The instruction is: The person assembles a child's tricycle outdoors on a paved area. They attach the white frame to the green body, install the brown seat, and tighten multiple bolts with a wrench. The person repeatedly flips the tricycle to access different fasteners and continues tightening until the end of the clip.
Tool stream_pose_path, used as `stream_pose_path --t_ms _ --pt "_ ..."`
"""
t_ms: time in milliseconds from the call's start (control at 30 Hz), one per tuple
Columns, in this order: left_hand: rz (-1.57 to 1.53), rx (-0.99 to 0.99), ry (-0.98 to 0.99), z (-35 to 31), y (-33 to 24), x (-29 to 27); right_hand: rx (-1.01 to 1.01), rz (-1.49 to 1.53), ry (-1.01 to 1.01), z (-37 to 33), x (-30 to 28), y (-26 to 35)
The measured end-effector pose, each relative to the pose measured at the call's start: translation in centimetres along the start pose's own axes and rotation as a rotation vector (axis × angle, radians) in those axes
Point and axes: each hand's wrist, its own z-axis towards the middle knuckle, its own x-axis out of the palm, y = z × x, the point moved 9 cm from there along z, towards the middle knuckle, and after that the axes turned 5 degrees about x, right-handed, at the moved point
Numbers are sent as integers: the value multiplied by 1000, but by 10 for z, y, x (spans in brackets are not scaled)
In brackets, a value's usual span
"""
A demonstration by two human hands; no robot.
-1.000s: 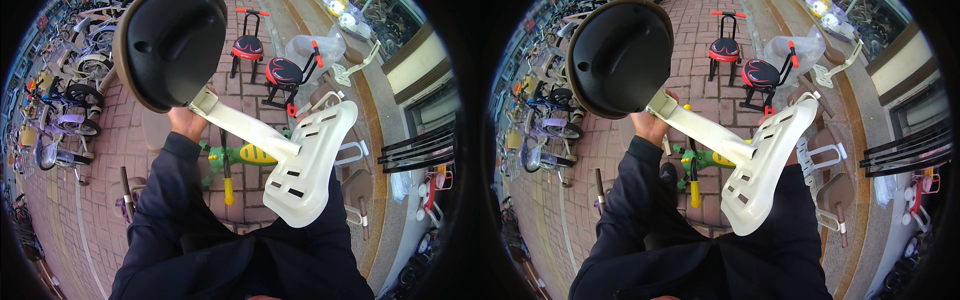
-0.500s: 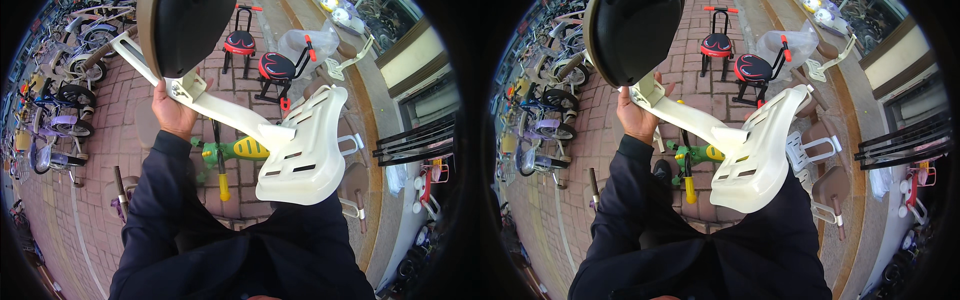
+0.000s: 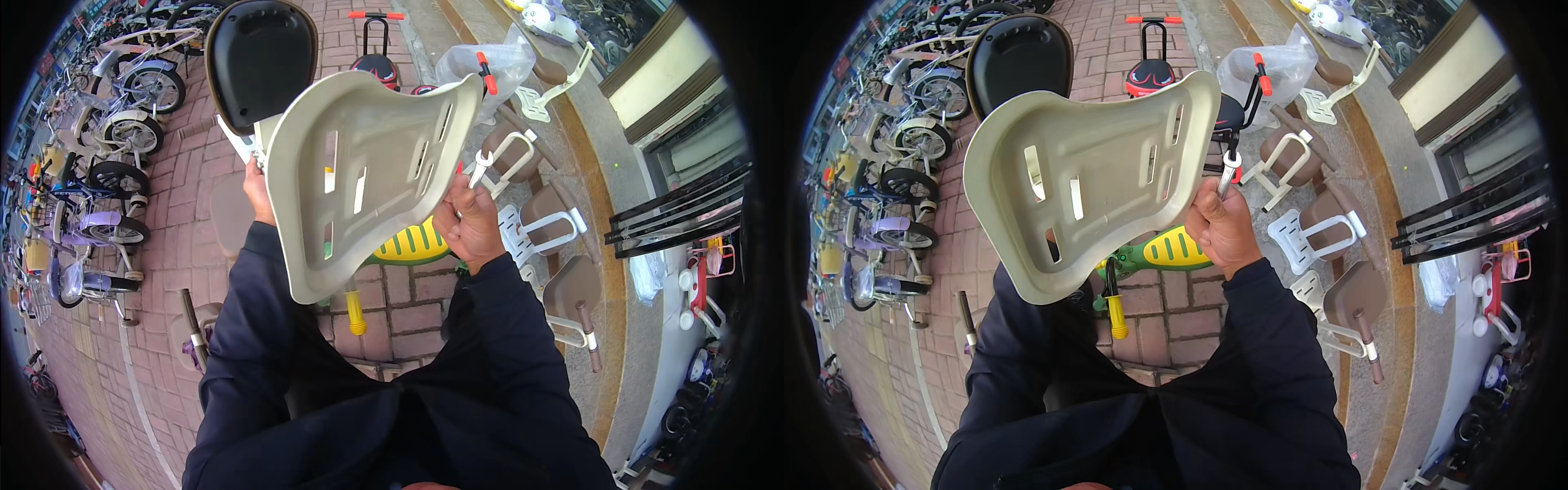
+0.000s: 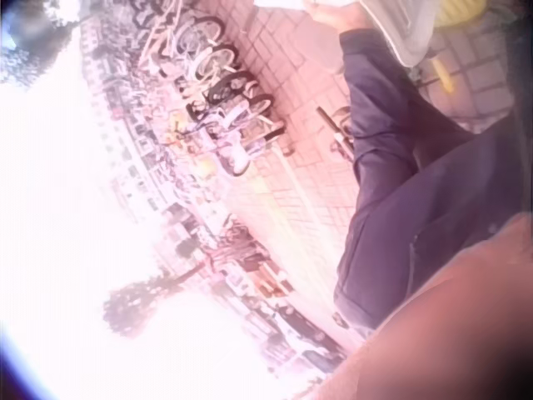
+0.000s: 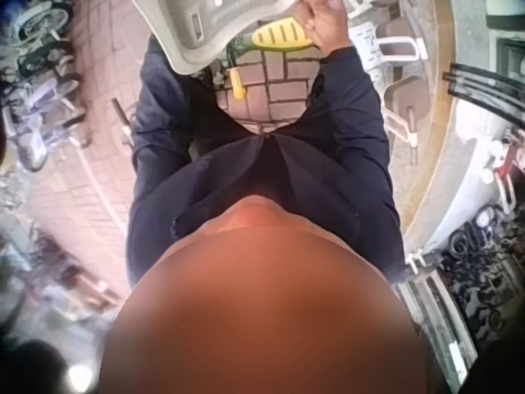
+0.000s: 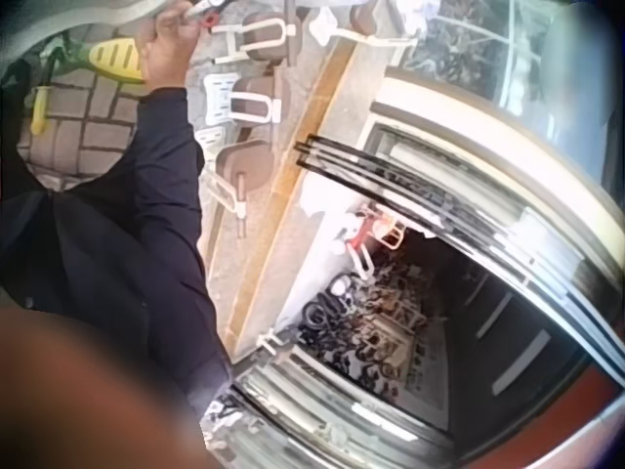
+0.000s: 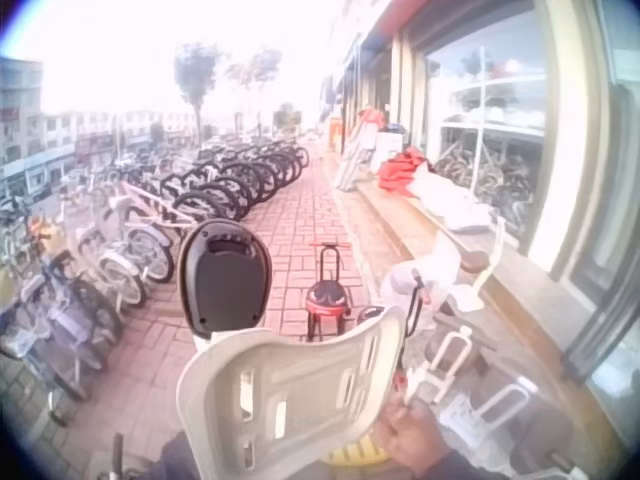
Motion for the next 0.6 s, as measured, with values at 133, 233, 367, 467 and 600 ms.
stream_pose_path --t_ms 133,233,367,467,600 --pt "-51 24 -78 6 -4 -13 25 10 -40 -1 0 -1" --pt "-68 78 -177 0 -13 -6 75 -45 -312 -4 -26 -1" --pt "-149 176 -310 -11 -31 7 69 -68 -645 -17 -60 8" --pt "-119 253 -382 -17 -46 7 33 -110 -722 -22 -67 17" --pt "-76 353 -393 -19 -62 3 37 -178 -746 -27 -68 23"
